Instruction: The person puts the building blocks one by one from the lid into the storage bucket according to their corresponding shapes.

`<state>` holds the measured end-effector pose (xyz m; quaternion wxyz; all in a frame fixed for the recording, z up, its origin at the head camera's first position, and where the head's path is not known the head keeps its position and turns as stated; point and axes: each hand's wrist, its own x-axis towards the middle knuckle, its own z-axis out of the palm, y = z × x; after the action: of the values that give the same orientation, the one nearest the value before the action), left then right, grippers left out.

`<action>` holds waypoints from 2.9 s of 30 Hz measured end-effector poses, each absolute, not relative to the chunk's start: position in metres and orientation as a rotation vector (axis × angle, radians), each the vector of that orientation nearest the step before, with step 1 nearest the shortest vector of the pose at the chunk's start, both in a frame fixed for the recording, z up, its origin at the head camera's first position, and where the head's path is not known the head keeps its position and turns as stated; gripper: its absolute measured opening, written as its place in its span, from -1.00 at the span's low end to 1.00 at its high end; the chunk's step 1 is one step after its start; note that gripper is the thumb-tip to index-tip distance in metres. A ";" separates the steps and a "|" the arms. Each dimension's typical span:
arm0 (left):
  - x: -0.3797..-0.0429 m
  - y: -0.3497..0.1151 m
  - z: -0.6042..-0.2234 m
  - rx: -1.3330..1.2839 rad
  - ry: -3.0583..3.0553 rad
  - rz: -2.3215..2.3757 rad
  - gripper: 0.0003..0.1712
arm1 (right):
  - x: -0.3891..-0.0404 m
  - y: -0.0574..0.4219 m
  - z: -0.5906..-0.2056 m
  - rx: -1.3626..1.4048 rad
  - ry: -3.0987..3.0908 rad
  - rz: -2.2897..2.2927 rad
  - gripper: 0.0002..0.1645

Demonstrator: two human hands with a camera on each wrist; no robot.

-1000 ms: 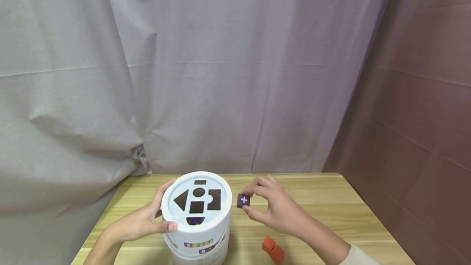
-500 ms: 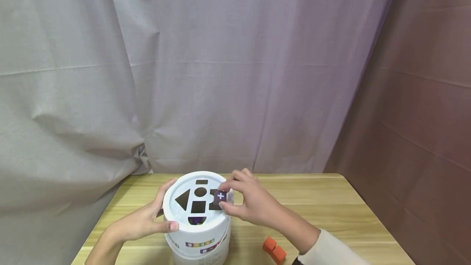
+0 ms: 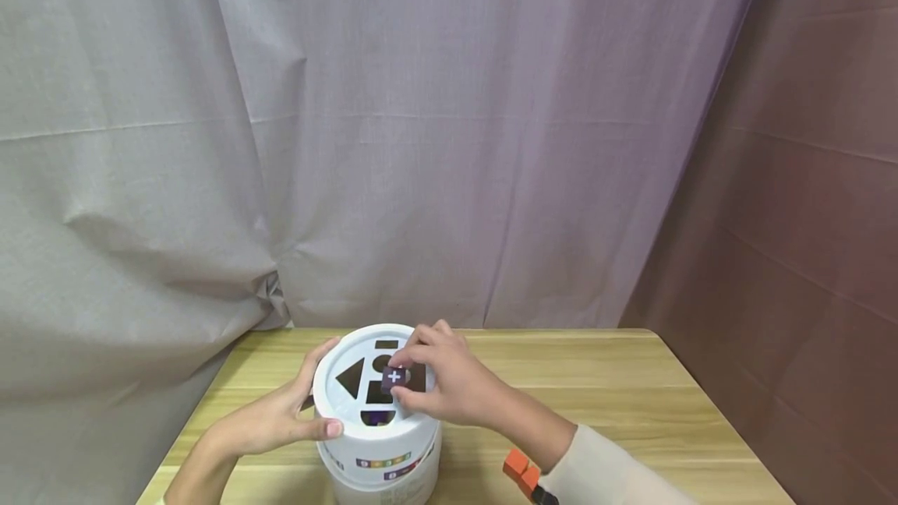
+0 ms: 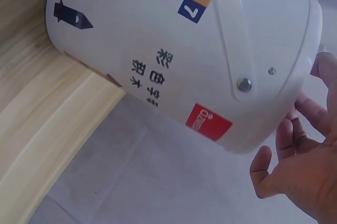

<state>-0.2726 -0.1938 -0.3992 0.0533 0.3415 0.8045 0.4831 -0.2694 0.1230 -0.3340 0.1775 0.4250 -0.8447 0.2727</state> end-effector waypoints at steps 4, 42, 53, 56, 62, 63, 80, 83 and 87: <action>-0.273 -0.193 -0.400 1.034 2.443 1.464 0.41 | -0.270 0.118 -0.335 1.208 -2.416 0.745 -0.62; -0.276 -0.205 -0.385 1.011 2.549 1.422 0.53 | -0.251 0.270 -0.400 0.710 -2.616 0.530 -0.49; -0.275 -0.214 -0.379 1.018 2.510 1.439 0.49 | -0.239 0.281 -0.446 0.552 -2.801 0.580 -0.53; -0.277 -0.214 -0.378 1.007 2.506 1.435 0.49 | -0.242 0.279 -0.455 0.493 -2.849 0.596 -0.52; -0.278 -0.213 -0.383 0.994 2.470 1.442 0.47 | -0.242 0.273 -0.471 0.390 -2.934 0.563 -0.52; -0.278 -0.212 -0.383 0.996 2.462 1.450 0.47 | -0.242 0.273 -0.472 0.386 -2.939 0.571 -0.55; -0.278 -0.212 -0.380 0.972 2.500 1.416 0.48 | -0.240 0.285 -0.442 0.640 -2.780 0.646 -0.71; -0.279 -0.212 -0.379 0.967 2.504 1.411 0.48 | -0.243 0.282 -0.429 0.695 -2.666 0.635 -0.75; -0.281 -0.211 -0.378 0.977 2.484 1.424 0.47 | -0.243 0.271 -0.411 0.746 -2.585 0.638 -0.75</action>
<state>-0.2813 -0.2115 -0.3783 0.0581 0.3223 0.8197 0.4698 -0.2434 0.2713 -0.4106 0.1873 0.2650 -0.9183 0.2267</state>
